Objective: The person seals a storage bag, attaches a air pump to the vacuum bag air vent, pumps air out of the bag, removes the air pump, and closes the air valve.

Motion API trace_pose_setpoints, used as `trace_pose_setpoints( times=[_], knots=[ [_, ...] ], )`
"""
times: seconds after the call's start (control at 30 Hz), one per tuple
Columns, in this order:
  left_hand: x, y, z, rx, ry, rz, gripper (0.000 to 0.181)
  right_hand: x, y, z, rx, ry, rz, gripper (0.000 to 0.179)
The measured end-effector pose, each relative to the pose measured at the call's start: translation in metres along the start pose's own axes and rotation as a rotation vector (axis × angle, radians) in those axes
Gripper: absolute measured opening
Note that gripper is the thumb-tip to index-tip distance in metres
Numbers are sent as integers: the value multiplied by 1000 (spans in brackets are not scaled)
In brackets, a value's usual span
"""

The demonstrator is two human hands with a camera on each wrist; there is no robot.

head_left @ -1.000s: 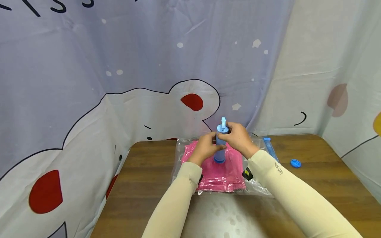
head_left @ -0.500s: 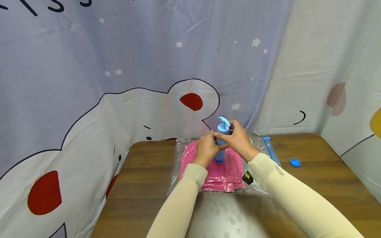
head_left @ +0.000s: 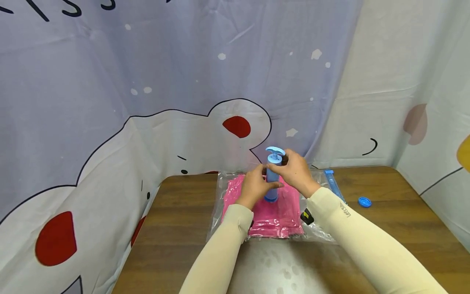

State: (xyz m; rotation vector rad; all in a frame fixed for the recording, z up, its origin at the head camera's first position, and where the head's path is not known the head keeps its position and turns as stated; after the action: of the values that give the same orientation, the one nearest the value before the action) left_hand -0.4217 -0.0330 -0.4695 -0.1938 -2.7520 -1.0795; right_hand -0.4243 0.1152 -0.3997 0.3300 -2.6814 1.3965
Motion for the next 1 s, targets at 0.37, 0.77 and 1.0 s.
trace_pose_setpoints(
  times=[0.37,0.77,1.0],
  knots=[
    [1,-1,1,-146,-151,47,60,5,-3,3,16,-53,22,29],
    [3,0,5,63,-24,47,60,3,6,7,75,-74,50,65],
    [1,5,7,178,83,16,63,2,5,0,43,-25,79,81]
  ],
)
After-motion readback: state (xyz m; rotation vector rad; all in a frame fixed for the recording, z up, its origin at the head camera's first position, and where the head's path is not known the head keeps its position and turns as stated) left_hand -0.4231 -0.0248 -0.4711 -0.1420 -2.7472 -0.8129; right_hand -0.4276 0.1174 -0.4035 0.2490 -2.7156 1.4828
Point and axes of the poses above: each hand's wrist, its own x-axis towards the middle knuckle, its own z-axis out of the palm, y = z × x, the point moved 8 cm from there along x, towards the middle knuckle, and after that the axes turned 4 degrees about x, right-handed, at the moved point
